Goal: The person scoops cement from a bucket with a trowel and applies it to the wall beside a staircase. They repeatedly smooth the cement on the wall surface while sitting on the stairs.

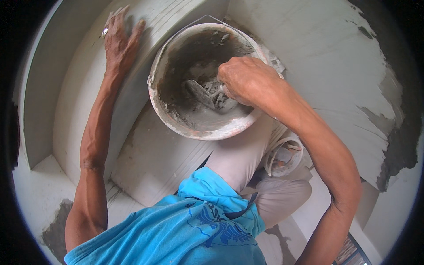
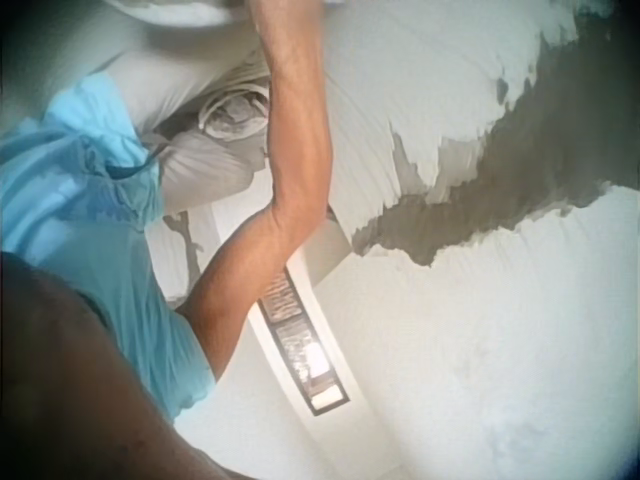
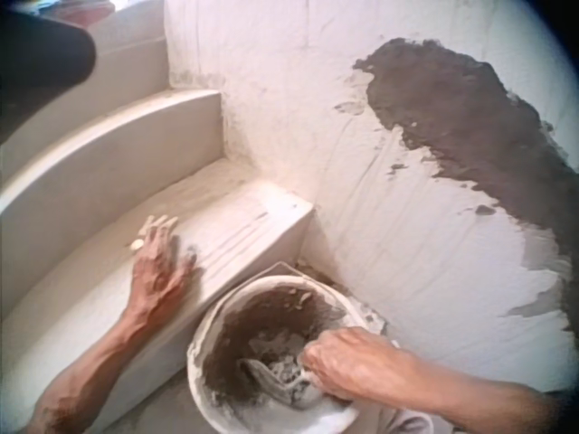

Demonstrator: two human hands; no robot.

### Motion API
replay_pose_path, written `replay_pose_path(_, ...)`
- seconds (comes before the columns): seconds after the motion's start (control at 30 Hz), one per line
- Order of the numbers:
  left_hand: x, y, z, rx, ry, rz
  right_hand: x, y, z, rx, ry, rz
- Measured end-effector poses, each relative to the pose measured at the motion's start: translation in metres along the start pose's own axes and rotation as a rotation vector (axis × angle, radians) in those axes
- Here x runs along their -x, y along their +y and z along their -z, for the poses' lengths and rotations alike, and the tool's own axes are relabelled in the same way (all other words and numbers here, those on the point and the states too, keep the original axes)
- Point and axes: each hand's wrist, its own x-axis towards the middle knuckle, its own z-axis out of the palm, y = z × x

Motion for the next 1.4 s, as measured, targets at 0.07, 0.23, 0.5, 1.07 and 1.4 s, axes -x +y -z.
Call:
replay_pose_path(0.07, 0.000, -0.001, 0.000, 0.004, -0.006, 0.005, -0.002, 0.000, -0.002, -0.030, -0.015, 0.005)
replay_pose_path(0.23, -0.001, 0.022, 0.008, -0.080, -0.093, 0.151, 0.000, 0.009, -0.004, -0.119, -0.078, 0.015)
replay_pose_path(0.5, -0.004, 0.022, 0.010, -0.032, -0.103, 0.159, 0.016, 0.030, -0.004, -0.357, -0.047, 0.162)
replay_pose_path(1.07, -0.002, 0.017, 0.011, 0.032, -0.022, 0.077, 0.114, 0.056, -0.030, -0.945, -0.021, 0.000)
replay_pose_path(1.4, -0.004, 0.027, 0.017, 0.016, -0.086, 0.135, 0.138, 0.040, -0.054, -0.794, 0.137, -0.089)
